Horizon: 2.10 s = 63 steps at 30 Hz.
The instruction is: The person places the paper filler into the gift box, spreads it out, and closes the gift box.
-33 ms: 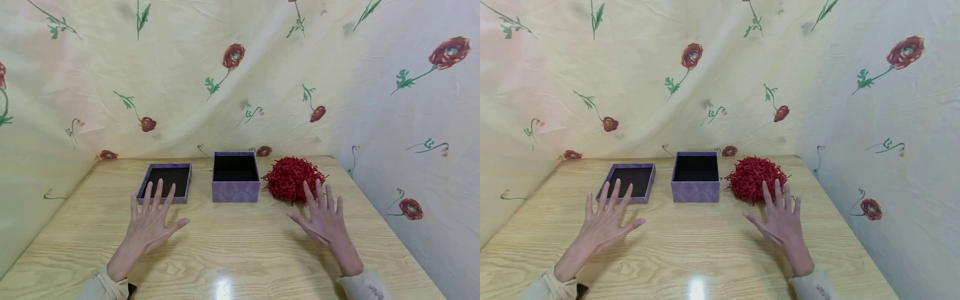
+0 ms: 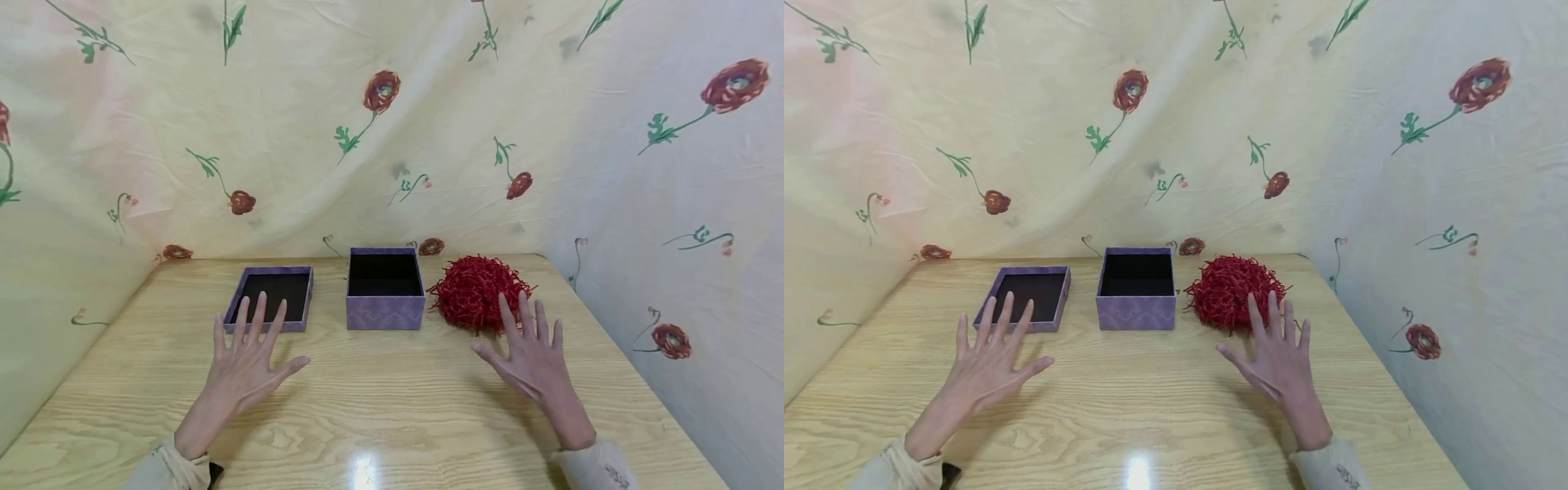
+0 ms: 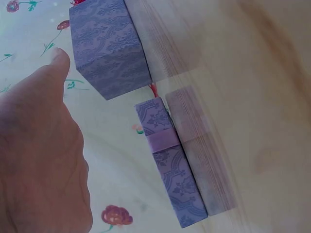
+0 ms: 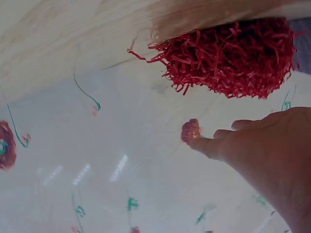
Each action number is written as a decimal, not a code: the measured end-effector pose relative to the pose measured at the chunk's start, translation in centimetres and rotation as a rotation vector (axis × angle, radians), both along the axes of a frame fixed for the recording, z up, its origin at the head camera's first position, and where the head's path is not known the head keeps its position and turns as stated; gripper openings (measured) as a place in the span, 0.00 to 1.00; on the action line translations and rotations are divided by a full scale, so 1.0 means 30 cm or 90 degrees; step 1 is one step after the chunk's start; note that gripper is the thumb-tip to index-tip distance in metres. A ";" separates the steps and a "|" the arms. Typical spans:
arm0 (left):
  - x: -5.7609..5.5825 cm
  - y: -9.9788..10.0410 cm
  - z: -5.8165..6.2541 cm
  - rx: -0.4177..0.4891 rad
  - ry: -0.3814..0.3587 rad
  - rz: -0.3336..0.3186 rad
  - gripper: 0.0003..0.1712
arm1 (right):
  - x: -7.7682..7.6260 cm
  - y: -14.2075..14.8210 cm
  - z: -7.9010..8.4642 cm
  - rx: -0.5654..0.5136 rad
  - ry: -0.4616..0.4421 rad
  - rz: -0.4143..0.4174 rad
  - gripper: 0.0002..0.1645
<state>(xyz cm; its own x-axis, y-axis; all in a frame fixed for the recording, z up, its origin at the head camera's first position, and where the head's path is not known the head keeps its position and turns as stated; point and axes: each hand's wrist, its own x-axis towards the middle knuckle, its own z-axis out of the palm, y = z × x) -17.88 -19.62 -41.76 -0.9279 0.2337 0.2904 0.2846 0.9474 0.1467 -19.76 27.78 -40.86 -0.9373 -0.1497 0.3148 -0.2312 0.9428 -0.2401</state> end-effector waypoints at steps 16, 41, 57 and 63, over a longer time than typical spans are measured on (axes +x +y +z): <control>-0.011 0.011 -0.004 0.003 0.035 -0.029 0.57 | -0.009 -0.009 -0.008 0.026 -0.003 0.010 0.62; -0.191 0.158 -0.019 0.384 0.001 -0.118 0.48 | -0.277 -0.023 0.004 -0.172 0.008 -0.026 0.57; -0.269 0.276 -0.065 0.621 -0.072 -0.155 0.46 | -0.353 -0.016 -0.012 -0.180 -0.107 -0.046 0.68; -0.287 0.308 -0.074 0.645 -0.042 -0.148 0.45 | -0.369 -0.013 -0.024 -0.166 -0.117 -0.039 0.68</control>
<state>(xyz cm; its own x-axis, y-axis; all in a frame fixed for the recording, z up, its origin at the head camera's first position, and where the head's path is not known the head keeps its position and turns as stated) -26.50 -10.38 -43.97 -0.9124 0.0829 0.4008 0.4066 0.2944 0.8649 -30.82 27.38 -41.58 -0.9869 -0.0278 0.1592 -0.1060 0.8550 -0.5076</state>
